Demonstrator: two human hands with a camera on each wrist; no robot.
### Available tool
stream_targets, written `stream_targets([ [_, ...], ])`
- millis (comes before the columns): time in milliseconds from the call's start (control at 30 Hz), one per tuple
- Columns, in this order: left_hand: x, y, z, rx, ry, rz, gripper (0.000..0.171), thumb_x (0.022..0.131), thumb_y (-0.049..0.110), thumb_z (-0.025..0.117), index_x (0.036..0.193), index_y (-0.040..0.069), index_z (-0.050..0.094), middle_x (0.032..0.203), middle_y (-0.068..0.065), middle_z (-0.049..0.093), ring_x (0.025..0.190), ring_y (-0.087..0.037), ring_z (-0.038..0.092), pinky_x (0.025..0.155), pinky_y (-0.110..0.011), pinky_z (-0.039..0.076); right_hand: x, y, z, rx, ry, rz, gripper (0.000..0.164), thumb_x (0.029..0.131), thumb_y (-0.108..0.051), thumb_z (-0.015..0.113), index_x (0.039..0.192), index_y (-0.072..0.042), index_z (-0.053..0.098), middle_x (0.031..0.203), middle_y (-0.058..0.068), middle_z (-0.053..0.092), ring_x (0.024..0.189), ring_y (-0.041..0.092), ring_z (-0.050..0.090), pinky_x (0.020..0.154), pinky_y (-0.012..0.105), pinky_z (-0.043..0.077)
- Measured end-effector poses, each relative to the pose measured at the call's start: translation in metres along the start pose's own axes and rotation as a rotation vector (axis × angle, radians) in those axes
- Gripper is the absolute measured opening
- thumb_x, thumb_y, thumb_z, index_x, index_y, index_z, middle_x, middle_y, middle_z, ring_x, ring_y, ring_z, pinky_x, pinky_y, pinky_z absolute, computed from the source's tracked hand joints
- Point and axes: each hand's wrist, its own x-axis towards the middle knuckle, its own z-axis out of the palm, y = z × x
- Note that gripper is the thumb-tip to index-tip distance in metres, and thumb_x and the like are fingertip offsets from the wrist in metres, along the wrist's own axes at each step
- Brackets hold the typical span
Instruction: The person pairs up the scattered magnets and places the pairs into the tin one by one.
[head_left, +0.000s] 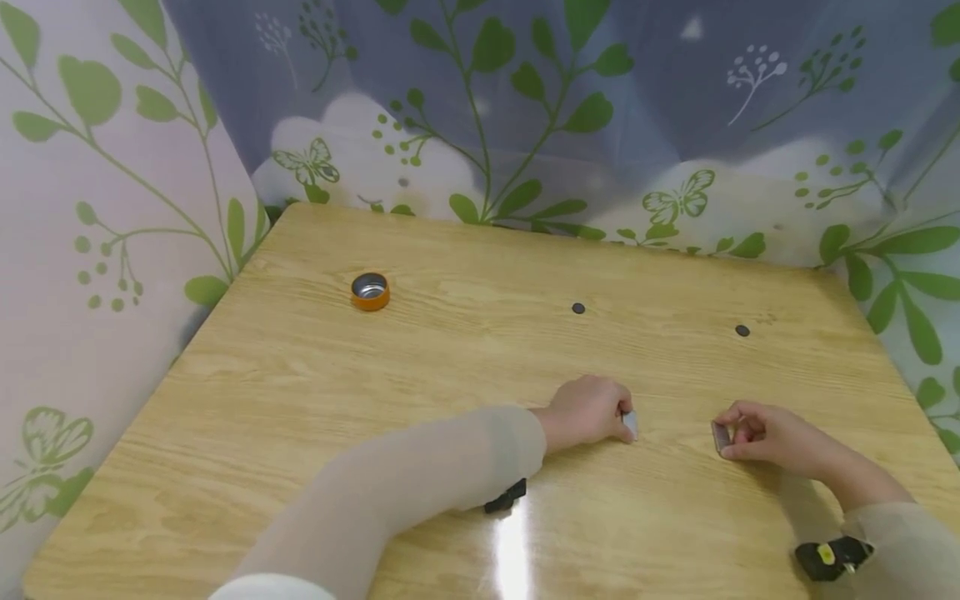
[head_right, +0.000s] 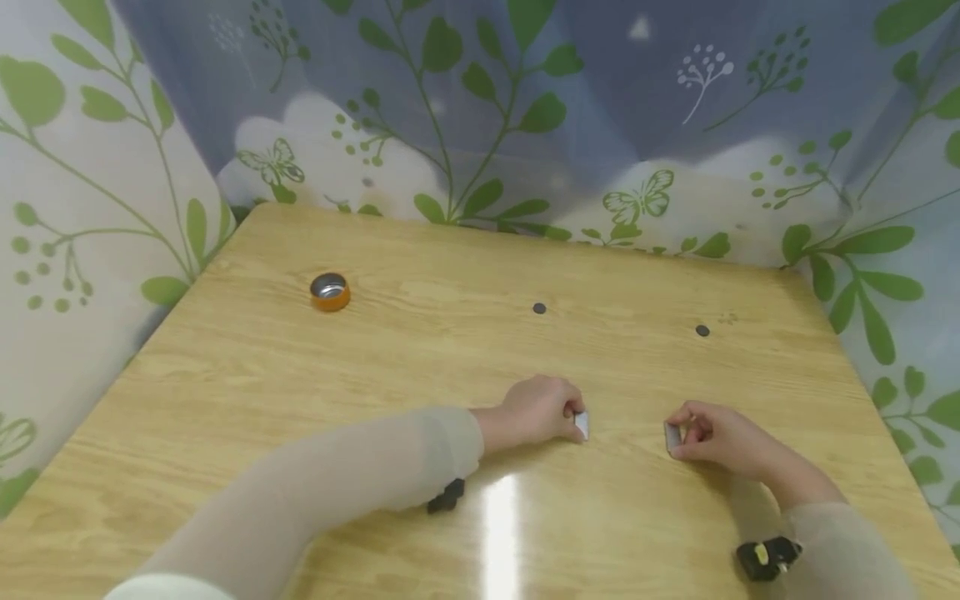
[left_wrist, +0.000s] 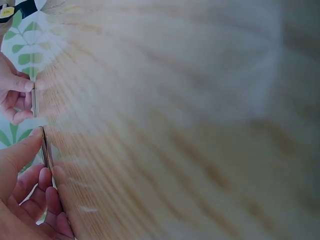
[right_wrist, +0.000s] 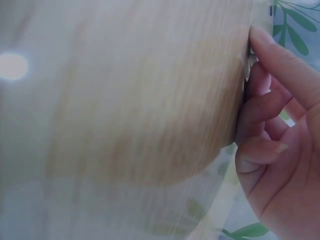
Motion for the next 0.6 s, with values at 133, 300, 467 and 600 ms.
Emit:
stream_targets([
  [133,0.0,0.002,0.0,0.004,-0.008,-0.001,0.023,0.076,0.042,0.076,0.092,0.025,0.07,0.078,0.018,0.056,0.071,-0.002,0.049,0.057,-0.018,0.038,-0.001,-0.001,0.0,0.025,-0.014,0.015,0.031,0.081,-0.007,0.071,0.105,0.005,0.056,0.07,-0.007,0.055,0.061,0.004,0.049,0.055,0.022,0.04],
  [300,0.001,0.007,0.0,0.02,0.004,0.008,0.025,0.076,0.043,0.076,0.092,0.025,0.069,0.079,0.018,0.056,0.071,-0.001,0.049,0.057,-0.018,0.038,-0.003,-0.003,-0.001,0.013,-0.007,0.028,0.03,0.081,-0.006,0.071,0.104,0.004,0.056,0.07,-0.006,0.055,0.061,0.004,0.048,0.055,0.022,0.039],
  [467,0.003,0.01,0.002,0.021,-0.01,0.006,0.027,0.076,0.043,0.075,0.096,0.025,0.07,0.082,0.018,0.059,0.071,0.0,0.049,0.057,-0.017,0.039,-0.002,-0.003,-0.001,0.025,-0.014,0.009,0.029,0.081,-0.005,0.07,0.104,0.006,0.055,0.07,-0.007,0.055,0.061,0.004,0.047,0.054,0.022,0.039],
  [600,0.004,0.013,0.005,0.02,-0.008,0.008,0.025,0.076,0.042,0.075,0.093,0.025,0.07,0.079,0.018,0.058,0.069,0.0,0.049,0.056,-0.018,0.038,0.001,-0.002,0.0,0.038,-0.017,-0.031,0.028,0.081,-0.002,0.069,0.105,0.006,0.054,0.07,-0.007,0.055,0.061,0.003,0.047,0.053,0.022,0.039],
])
